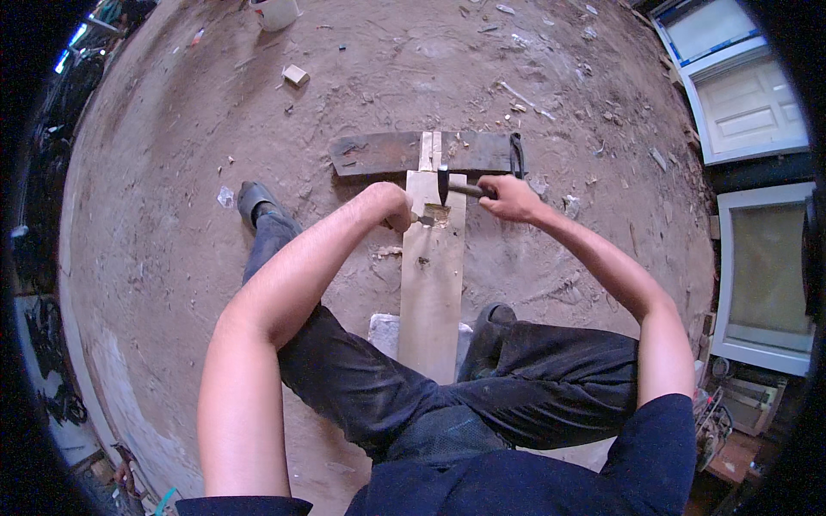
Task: The person carves a rectangular hole into a wooden board using a chisel and a hammer while sitting on the floor.
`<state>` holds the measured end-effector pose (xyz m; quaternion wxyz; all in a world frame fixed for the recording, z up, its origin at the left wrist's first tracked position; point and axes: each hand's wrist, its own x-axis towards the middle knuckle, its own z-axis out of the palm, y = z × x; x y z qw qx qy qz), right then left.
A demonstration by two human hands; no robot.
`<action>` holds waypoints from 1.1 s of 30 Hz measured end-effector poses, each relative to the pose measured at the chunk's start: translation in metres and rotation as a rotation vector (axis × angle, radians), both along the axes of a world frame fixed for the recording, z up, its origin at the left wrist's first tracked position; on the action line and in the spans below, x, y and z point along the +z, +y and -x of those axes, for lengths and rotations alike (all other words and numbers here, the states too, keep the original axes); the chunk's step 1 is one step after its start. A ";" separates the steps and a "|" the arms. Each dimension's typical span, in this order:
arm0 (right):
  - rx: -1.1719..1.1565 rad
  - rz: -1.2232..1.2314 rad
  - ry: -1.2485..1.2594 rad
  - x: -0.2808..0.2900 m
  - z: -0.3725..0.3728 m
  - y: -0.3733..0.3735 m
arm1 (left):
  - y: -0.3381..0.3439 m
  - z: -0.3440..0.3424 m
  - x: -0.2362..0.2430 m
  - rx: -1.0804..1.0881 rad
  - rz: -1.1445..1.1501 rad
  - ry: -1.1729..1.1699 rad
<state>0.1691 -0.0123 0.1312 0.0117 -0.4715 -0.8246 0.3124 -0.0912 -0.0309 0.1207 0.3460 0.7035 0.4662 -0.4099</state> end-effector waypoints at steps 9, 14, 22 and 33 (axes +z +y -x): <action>-0.025 0.055 0.264 -0.014 0.005 -0.011 | 0.002 0.000 0.049 0.033 -0.134 0.002; -0.026 0.131 0.103 -0.067 0.000 -0.038 | 0.009 0.014 0.026 0.060 -0.069 0.027; -0.206 0.210 0.152 -0.039 0.005 -0.047 | 0.012 0.015 0.027 0.099 -0.026 0.025; -0.084 0.142 0.065 -0.049 0.013 -0.050 | 0.005 0.015 0.037 0.056 -0.086 -0.004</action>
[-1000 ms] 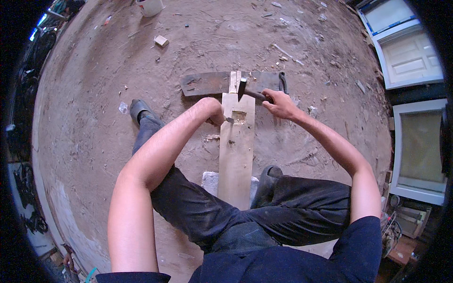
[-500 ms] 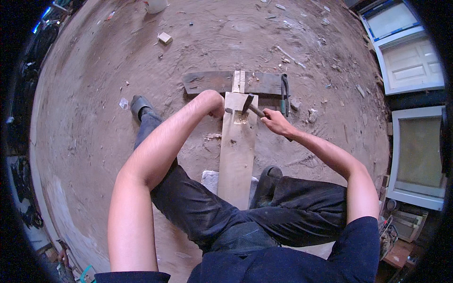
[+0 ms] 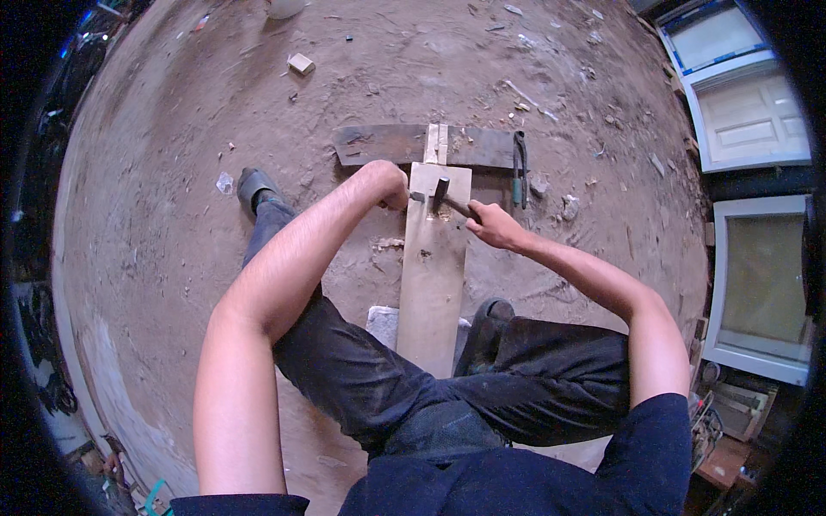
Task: The person carves a rectangular hole into a wooden board using a chisel and a hammer while sitting on the floor.
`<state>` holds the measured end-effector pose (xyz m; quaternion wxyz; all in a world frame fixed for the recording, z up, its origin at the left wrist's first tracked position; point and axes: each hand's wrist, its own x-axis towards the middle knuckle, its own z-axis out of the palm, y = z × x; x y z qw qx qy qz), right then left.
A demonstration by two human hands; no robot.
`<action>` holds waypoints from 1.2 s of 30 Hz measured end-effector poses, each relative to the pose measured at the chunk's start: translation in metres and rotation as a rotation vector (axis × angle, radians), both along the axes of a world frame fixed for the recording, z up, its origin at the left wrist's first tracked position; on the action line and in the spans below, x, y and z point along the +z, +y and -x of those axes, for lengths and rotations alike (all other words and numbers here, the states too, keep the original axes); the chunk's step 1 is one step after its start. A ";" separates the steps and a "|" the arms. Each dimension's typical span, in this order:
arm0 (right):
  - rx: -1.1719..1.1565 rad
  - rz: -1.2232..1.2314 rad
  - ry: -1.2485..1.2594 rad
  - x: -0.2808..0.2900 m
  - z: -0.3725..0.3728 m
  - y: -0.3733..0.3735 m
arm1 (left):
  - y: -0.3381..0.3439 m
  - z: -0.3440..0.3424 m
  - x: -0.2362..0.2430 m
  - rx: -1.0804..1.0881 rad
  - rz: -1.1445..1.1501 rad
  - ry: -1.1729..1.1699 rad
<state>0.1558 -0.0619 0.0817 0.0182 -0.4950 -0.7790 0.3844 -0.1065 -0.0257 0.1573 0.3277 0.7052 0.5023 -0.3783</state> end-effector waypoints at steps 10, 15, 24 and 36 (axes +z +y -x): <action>0.175 -0.014 -0.177 0.000 0.009 0.012 | 0.000 0.003 -0.005 0.061 0.029 0.005; 0.050 -0.108 0.004 0.000 0.004 0.008 | 0.000 0.005 -0.007 0.041 0.023 0.022; 0.067 -0.047 0.035 0.003 0.004 0.009 | 0.000 0.003 -0.005 -0.007 0.022 0.035; 0.083 -0.066 0.033 -0.001 0.000 0.000 | -0.003 0.005 0.003 0.059 0.026 -0.010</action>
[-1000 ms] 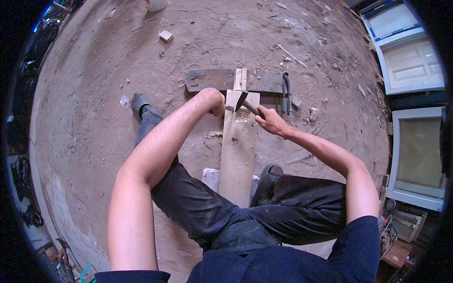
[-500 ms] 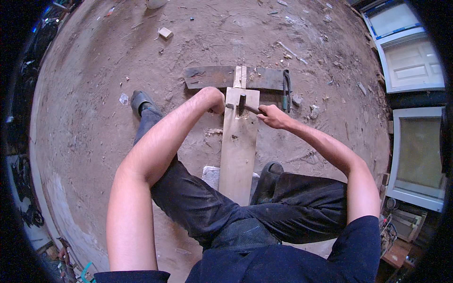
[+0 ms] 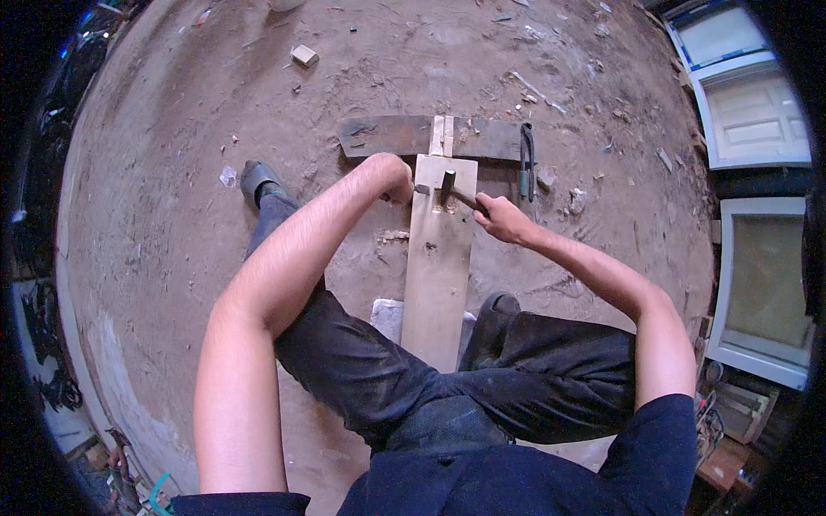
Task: The person carves a rectangular hole into a wooden board using a chisel and a hammer while sitting on the floor.
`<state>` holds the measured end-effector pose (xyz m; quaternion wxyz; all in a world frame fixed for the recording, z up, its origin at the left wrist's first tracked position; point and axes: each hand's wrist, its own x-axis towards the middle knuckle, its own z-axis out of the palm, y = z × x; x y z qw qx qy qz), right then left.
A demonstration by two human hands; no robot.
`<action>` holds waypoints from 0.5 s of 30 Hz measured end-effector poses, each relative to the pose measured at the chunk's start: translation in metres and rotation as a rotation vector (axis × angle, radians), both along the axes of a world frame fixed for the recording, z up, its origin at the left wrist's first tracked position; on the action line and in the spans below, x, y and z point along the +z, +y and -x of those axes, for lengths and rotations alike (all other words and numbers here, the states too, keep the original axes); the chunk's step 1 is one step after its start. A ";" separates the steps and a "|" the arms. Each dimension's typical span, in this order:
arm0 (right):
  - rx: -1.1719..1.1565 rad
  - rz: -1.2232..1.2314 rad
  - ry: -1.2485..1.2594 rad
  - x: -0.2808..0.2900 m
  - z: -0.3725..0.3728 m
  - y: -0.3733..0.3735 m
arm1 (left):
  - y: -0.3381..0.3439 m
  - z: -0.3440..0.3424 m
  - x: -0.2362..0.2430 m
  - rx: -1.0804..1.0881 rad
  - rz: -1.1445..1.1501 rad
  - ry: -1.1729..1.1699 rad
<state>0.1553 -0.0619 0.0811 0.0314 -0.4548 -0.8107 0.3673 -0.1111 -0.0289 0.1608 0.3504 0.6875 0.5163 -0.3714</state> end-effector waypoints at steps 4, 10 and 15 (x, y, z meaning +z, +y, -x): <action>0.005 0.008 -0.004 0.005 0.001 0.000 | 0.001 0.001 -0.002 -0.014 0.010 -0.018; 0.104 -0.016 -0.021 -0.010 -0.004 0.004 | 0.000 0.001 -0.012 -0.021 0.026 -0.005; -0.092 -0.018 0.101 0.002 0.000 -0.006 | -0.001 0.001 -0.001 -0.014 0.033 -0.013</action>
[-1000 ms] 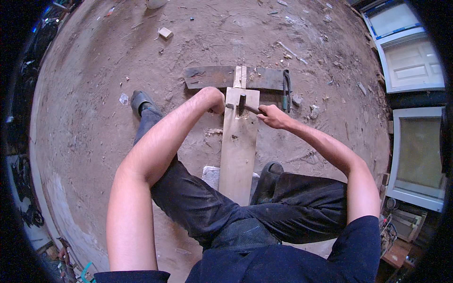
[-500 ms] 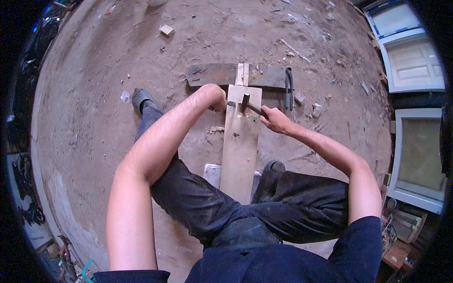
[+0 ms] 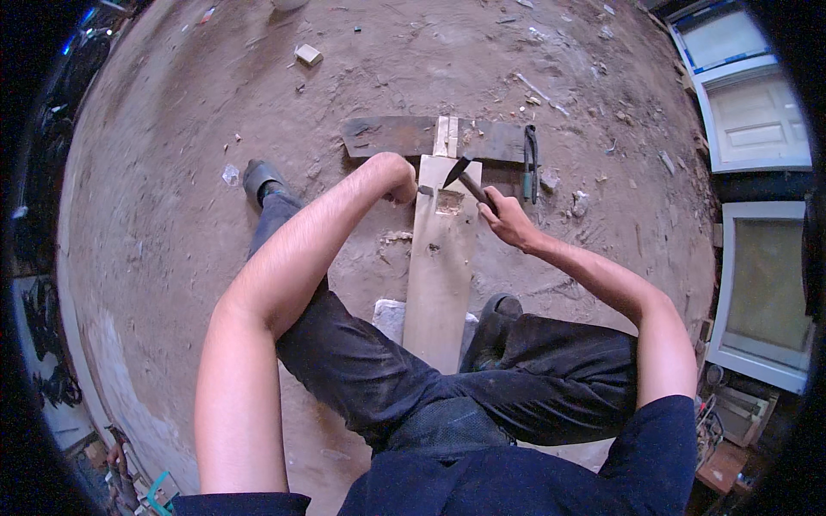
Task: The person carves a rectangular hole into a wooden board using a chisel and a hammer while sitting on the floor.
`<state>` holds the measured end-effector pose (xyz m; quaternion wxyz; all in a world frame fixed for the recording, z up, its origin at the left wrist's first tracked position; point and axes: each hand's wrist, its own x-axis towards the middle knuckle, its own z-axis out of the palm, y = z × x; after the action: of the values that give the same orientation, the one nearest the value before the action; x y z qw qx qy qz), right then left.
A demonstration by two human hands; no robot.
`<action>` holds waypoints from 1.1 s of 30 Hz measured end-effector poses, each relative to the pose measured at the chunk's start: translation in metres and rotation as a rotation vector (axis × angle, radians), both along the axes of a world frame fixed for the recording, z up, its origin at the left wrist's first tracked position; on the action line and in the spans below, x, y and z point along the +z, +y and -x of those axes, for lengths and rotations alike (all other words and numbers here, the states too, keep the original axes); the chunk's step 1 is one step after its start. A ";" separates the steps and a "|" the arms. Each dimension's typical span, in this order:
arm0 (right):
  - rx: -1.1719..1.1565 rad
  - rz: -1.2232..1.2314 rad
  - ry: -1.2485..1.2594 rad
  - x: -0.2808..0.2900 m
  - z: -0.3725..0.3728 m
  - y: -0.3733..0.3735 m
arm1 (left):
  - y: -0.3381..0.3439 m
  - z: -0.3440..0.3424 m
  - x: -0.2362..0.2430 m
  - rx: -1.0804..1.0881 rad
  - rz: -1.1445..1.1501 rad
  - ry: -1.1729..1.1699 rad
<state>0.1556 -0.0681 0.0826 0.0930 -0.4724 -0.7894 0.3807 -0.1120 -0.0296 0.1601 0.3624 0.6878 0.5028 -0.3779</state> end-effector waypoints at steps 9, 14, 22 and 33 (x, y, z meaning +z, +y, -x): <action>0.071 -0.031 0.020 0.002 0.004 -0.010 | 0.003 0.000 0.002 -0.037 0.044 0.042; 0.189 -0.043 -0.062 -0.013 0.002 0.000 | 0.001 0.000 -0.009 0.027 0.006 0.037; -0.037 0.044 -0.122 -0.014 0.002 -0.001 | 0.006 0.004 -0.013 -0.032 0.123 0.062; -0.137 0.100 -0.014 -0.021 -0.019 -0.023 | -0.014 -0.020 -0.030 0.100 0.263 -0.075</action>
<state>0.1743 -0.0908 0.0618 0.0894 -0.5321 -0.7359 0.4091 -0.0920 -0.0437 0.1303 0.4864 0.6221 0.4687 -0.3958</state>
